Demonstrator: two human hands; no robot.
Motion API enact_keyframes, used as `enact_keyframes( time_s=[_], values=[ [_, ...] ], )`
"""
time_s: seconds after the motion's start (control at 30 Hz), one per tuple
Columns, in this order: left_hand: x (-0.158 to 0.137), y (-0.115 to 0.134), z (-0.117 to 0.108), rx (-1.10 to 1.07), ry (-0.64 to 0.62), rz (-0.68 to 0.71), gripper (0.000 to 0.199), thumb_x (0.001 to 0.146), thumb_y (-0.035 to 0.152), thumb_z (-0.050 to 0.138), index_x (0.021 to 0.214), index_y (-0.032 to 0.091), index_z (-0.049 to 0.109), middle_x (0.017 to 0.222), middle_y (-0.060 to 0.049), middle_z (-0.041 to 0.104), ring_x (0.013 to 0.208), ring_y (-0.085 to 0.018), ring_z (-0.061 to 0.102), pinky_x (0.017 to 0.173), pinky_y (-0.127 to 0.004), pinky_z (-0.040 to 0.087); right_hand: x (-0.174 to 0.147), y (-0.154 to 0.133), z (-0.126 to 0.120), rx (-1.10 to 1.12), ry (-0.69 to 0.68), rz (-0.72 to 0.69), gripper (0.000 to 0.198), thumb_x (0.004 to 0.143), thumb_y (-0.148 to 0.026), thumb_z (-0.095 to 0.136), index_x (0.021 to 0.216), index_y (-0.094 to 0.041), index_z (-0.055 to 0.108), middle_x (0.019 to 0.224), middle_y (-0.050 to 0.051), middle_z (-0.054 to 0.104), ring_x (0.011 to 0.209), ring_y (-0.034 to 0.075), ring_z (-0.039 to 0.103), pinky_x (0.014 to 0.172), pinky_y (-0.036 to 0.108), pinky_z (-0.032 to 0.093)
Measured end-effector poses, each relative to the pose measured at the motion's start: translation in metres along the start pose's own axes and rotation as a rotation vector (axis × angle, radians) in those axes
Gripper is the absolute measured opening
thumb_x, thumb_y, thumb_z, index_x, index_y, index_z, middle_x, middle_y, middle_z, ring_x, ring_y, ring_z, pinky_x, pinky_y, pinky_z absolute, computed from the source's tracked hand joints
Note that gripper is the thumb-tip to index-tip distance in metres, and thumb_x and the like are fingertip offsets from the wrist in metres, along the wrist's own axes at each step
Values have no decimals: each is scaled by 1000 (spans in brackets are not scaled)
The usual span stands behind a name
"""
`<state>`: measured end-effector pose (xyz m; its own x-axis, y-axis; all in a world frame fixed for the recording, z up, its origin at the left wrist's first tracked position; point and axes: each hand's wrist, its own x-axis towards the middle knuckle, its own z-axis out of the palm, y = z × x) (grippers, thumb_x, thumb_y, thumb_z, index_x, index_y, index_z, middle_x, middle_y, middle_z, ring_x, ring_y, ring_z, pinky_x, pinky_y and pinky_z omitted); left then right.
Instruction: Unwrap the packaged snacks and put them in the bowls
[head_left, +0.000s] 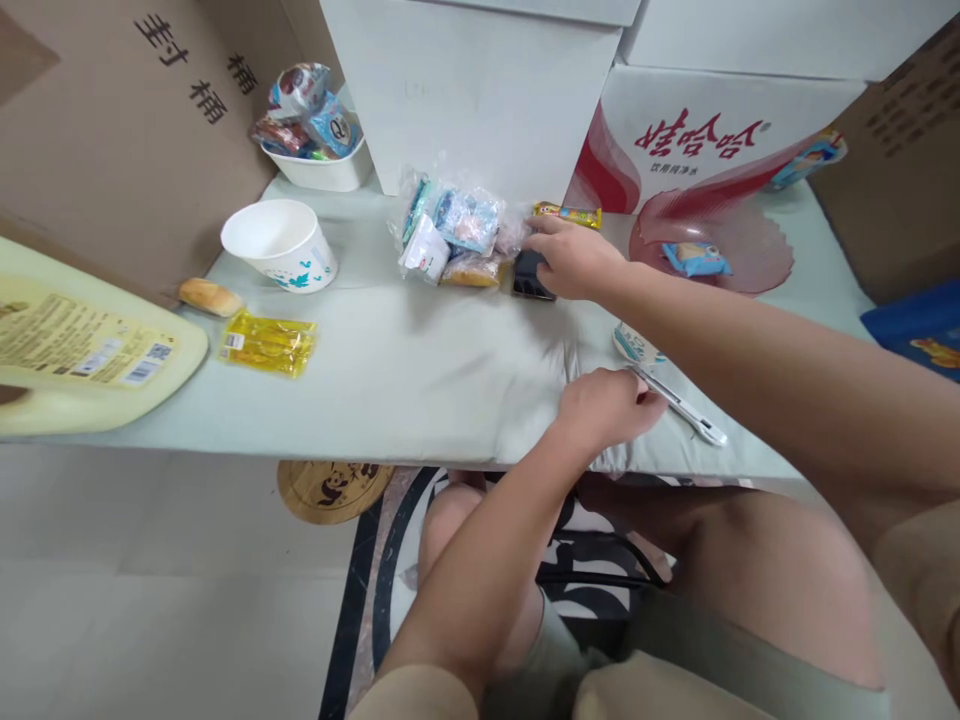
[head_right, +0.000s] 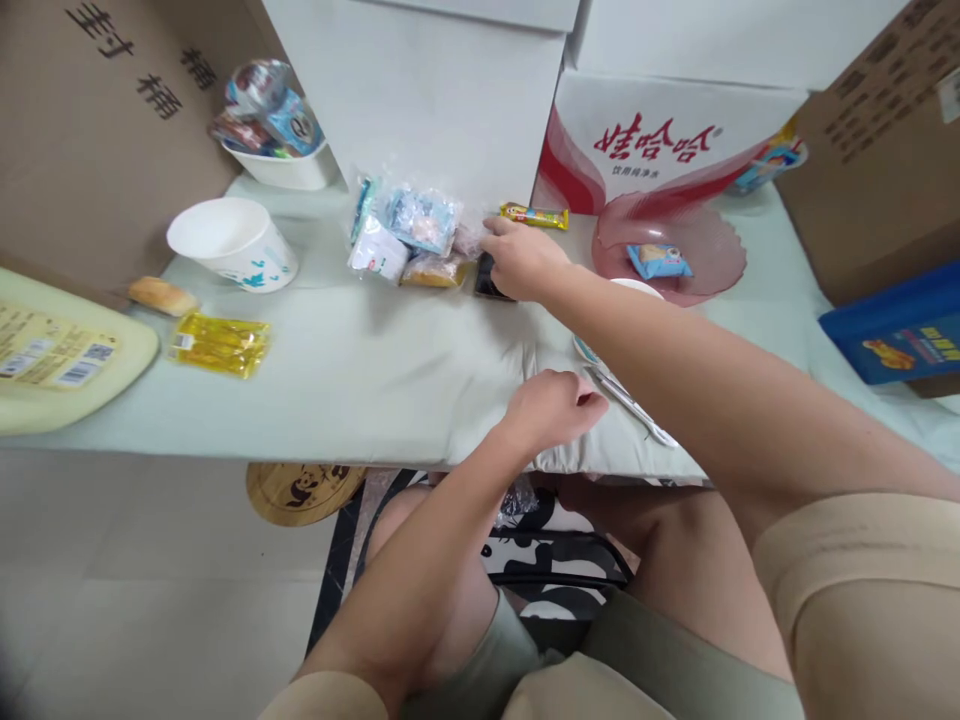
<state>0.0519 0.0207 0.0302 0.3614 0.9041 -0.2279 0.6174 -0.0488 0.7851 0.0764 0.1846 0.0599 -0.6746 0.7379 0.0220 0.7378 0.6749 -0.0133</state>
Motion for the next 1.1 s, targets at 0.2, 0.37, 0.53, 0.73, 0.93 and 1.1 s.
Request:
enact_keyframes(
  time_s=[0.2,0.37,0.53,0.73,0.93,1.1],
  values=[
    [1,7,9,48,-25,31,33,88,40,46,65,20,59,71,-9,65,76,-24,64,61,-32,35,7,9,21,-54,18,-40,31,82,-24,62,110,-17,72,162,8,38,147,39,32,119,60,27],
    [1,8,6,53,-58,42,30,89,36,46,67,20,60,73,-8,66,74,-23,63,62,-32,36,46,22,59,4,142,-87,45,86,-50,57,118,-20,70,159,9,39,148,44,28,116,71,18],
    [0,3,-2,20,-35,22,33,89,41,46,66,21,57,70,-7,63,72,-22,61,61,-32,36,59,33,75,63,261,11,53,90,-55,52,123,-16,66,151,16,44,143,49,34,111,76,19],
    [0,2,-3,-31,-28,20,40,89,46,46,60,20,50,66,-8,60,72,-23,62,62,-32,37,51,12,45,64,154,-22,47,93,-35,49,134,-16,58,151,14,46,141,42,39,114,67,24],
    [0,3,-1,-18,-27,24,35,88,42,47,62,20,58,75,-11,68,80,-26,66,67,-35,43,33,-11,-9,67,145,-20,37,87,-17,51,122,-17,61,143,10,56,137,32,45,118,55,26],
    [-3,0,-2,-28,-14,17,32,86,43,48,68,21,64,81,-11,70,85,-27,66,71,-35,44,-19,0,-47,44,215,-40,30,89,-18,48,113,-21,65,137,11,62,137,35,48,116,61,31]
  ],
)
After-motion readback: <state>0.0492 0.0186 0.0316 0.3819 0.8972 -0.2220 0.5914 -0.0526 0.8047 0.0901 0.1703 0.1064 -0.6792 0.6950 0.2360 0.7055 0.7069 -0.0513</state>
